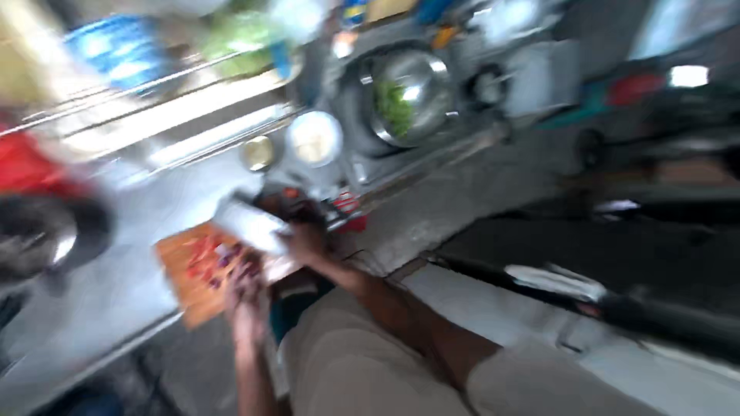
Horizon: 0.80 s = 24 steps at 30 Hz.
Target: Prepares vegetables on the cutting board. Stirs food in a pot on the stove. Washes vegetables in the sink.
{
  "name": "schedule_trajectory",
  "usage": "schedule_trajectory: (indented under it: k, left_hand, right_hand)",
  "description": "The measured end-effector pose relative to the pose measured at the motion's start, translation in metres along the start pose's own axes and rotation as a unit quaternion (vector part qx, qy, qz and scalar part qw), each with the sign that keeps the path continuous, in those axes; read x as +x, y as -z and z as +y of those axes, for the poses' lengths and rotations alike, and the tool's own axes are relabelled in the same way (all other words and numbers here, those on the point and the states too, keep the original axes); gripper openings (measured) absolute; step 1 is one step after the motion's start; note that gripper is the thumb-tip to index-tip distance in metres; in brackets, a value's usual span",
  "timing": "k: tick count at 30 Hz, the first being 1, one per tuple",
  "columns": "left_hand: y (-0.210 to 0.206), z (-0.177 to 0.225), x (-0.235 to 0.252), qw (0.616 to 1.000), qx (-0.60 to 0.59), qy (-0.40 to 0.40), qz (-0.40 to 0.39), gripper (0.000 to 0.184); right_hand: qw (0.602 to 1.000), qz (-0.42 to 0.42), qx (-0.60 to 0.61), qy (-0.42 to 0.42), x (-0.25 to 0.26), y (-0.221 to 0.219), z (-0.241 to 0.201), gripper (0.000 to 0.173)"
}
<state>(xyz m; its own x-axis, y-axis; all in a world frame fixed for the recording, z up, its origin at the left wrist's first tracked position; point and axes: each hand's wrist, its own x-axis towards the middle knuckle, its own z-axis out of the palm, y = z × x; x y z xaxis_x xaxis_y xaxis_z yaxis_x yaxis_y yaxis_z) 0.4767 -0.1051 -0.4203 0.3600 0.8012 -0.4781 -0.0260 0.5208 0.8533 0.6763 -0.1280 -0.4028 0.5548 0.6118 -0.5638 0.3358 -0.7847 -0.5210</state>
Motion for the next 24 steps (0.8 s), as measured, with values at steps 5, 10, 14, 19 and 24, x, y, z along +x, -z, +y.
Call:
schedule_trajectory:
  k: [5,10,14,19,24]
  left_hand:
    - [-0.007,0.006,0.002,0.999,-0.023,-0.008,-0.029,0.038]
    - [-0.012,0.006,0.009,0.997,-0.058,-0.012,-0.046,0.038]
    - [-0.035,0.042,-0.011,0.997,-0.071,0.022,-0.004,0.04]
    - [-0.018,0.039,-0.009,0.991,-0.129,0.022,-0.009,0.045]
    - [-0.011,0.039,-0.013,0.979,-0.189,-0.041,-0.069,0.038]
  right_hand:
    - [0.998,-0.059,-0.003,0.035,0.002,0.002,0.004,0.051]
    - [0.999,-0.035,-0.022,0.022,-0.001,0.002,0.007,0.064]
    - [0.994,-0.088,-0.048,-0.052,-0.022,0.034,-0.016,0.067]
    - [0.994,0.053,-0.082,0.05,-0.006,-0.018,0.018,0.075]
    - [0.967,0.113,-0.082,0.212,-0.006,-0.016,0.018,0.039]
